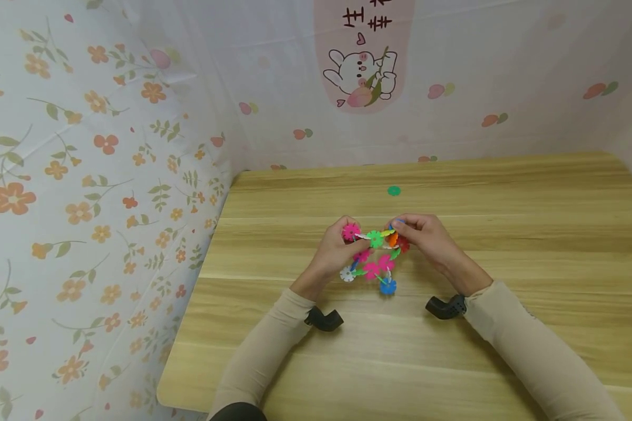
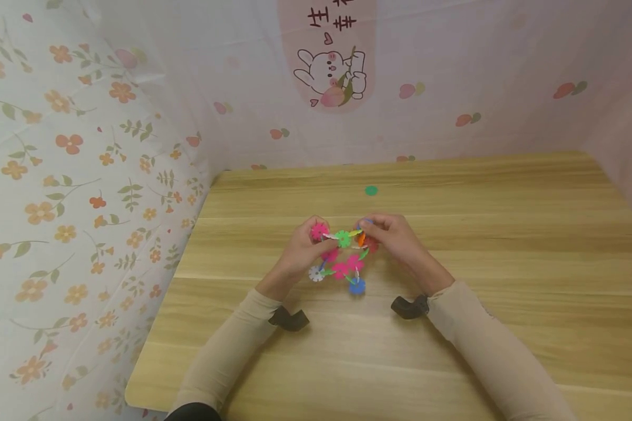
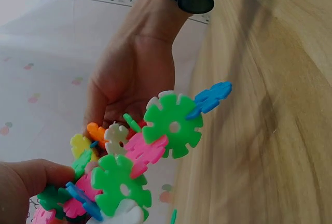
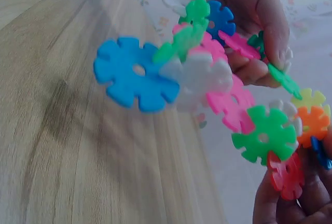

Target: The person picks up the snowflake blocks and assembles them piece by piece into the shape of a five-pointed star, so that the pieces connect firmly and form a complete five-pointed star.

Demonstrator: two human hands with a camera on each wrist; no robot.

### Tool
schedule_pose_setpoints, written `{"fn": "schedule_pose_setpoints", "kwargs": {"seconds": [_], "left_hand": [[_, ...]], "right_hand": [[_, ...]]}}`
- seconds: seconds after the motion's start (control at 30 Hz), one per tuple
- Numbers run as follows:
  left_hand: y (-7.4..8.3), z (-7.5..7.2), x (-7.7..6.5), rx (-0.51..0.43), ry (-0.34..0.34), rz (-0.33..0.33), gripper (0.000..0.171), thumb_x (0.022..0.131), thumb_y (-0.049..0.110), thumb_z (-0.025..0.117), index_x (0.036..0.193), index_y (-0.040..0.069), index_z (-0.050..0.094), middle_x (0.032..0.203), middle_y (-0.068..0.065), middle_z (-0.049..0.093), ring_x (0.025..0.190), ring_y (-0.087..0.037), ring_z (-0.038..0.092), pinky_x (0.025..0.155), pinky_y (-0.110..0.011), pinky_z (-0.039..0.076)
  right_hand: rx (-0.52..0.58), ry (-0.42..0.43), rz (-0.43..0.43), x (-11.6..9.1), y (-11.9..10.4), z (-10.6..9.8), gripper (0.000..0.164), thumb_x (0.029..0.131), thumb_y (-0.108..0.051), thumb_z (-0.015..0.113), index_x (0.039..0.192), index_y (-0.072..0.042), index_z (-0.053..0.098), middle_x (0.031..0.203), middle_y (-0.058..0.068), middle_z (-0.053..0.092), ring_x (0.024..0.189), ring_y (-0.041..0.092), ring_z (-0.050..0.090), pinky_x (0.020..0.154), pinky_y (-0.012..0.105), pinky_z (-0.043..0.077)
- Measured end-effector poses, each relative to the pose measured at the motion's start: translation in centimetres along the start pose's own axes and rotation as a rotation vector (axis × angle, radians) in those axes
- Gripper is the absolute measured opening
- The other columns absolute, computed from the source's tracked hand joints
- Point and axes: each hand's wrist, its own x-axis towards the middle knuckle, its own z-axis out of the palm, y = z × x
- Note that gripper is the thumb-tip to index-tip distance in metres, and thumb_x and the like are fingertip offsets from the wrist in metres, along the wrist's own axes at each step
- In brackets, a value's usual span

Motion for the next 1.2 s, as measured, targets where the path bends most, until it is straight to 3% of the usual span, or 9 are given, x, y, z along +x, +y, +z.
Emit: {"fn": "schedule_pose_setpoints", "kwargs": {"seconds": [0.17, 0.3, 0.5, 0.57, 0.7, 0.83, 0.93, 1.07, 1.2], "left_hand": [[-0.1, 0.4, 0.1, -0.043, 0.031, 0.013, 0.021, 0.089, -0.009, 0.064, 0.099, -0.001, 0.046, 0.078, -0.007, 0.054, 0.083, -0.041, 0.071, 0.064, -0.03, 0.058], [-0.2, 0.5, 0.0, -0.038, 0.036, 0.01, 0.021, 0.089, -0.009, 0.063, 0.099, -0.002, 0.045, 0.076, -0.007, 0.054, 0.087, -0.046, 0.07, 0.063, -0.028, 0.057], [-0.4, 0.6, -0.2, -0.011, 0.08, -0.019, 0.022, 0.088, -0.009, 0.065, 0.097, 0.002, 0.047, 0.074, -0.006, 0.054, 0.082, -0.036, 0.072, 0.06, -0.025, 0.054], [-0.6, 0.7, -0.3, -0.004, 0.1, -0.008, 0.022, 0.088, -0.009, 0.064, 0.096, 0.002, 0.048, 0.072, -0.006, 0.055, 0.079, -0.035, 0.073, 0.058, -0.024, 0.054], [-0.8, 0.9, -0.4, 0.068, 0.114, 0.027, 0.02, 0.088, -0.002, 0.067, 0.098, 0.003, 0.05, 0.07, -0.001, 0.054, 0.064, -0.019, 0.064, 0.052, -0.021, 0.046], [-0.9, 0.4, -0.4, 0.112, 0.044, -0.031, 0.029, 0.09, 0.009, 0.071, 0.11, 0.003, 0.051, 0.079, 0.001, 0.056, 0.068, -0.011, 0.054, 0.058, -0.024, 0.046], [-0.6, -0.4, -0.4, 0.172, -0.033, -0.076, 0.042, 0.092, 0.019, 0.073, 0.122, 0.004, 0.049, 0.104, -0.002, 0.062, 0.092, -0.012, 0.058, 0.077, -0.03, 0.05], [0.3, -1.0, -0.3, 0.275, -0.149, -0.056, 0.05, 0.094, 0.028, 0.072, 0.133, 0.005, 0.048, 0.126, -0.008, 0.061, 0.113, -0.019, 0.058, 0.091, -0.038, 0.05], [0.6, -0.6, -0.2, 0.28, -0.253, -0.07, 0.049, 0.095, 0.029, 0.07, 0.133, 0.008, 0.049, 0.111, -0.006, 0.069, 0.101, -0.021, 0.067, 0.082, -0.036, 0.055]], "right_hand": [[-0.005, 0.031, 0.024, 0.2, -0.2, 0.1, 0.04, 0.102, -0.025, 0.06, 0.117, 0.011, 0.065, 0.097, -0.001, 0.071, 0.082, 0.011, 0.062, 0.073, 0.024, 0.054], [-0.056, 0.042, 0.015, 0.3, -0.4, 0.1, 0.039, 0.102, -0.025, 0.06, 0.116, 0.01, 0.067, 0.093, -0.001, 0.072, 0.078, 0.012, 0.059, 0.069, 0.024, 0.052], [-0.165, 0.04, 0.013, 0.5, -0.6, 0.3, 0.037, 0.101, -0.029, 0.061, 0.113, 0.004, 0.071, 0.094, 0.002, 0.073, 0.085, 0.013, 0.064, 0.076, 0.025, 0.052], [-0.186, 0.033, 0.011, 0.6, -0.7, 0.4, 0.037, 0.101, -0.03, 0.061, 0.113, 0.004, 0.071, 0.095, 0.005, 0.074, 0.086, 0.014, 0.065, 0.076, 0.026, 0.053], [-0.216, 0.024, 0.015, 0.8, -0.6, 0.2, 0.037, 0.102, -0.03, 0.06, 0.114, 0.004, 0.071, 0.099, 0.006, 0.073, 0.089, 0.013, 0.065, 0.076, 0.025, 0.054], [-0.235, -0.027, 0.006, 1.1, -0.8, -0.5, 0.034, 0.101, -0.028, 0.061, 0.112, 0.003, 0.071, 0.1, 0.005, 0.073, 0.093, 0.014, 0.065, 0.08, 0.025, 0.053], [-0.214, -0.086, 0.004, 1.4, -1.0, -0.8, 0.033, 0.1, -0.029, 0.064, 0.109, 0.002, 0.07, 0.096, 0.011, 0.073, 0.087, 0.02, 0.067, 0.078, 0.031, 0.055], [-0.185, -0.155, 0.036, 1.8, -1.1, -0.7, 0.028, 0.097, -0.027, 0.068, 0.105, 0.0, 0.064, 0.086, 0.018, 0.072, 0.076, 0.025, 0.068, 0.07, 0.036, 0.055], [-0.14, -0.24, 0.071, 2.2, -1.1, 0.0, 0.027, 0.096, -0.023, 0.07, 0.102, 0.001, 0.059, 0.081, 0.018, 0.071, 0.074, 0.027, 0.068, 0.067, 0.036, 0.054]]}}
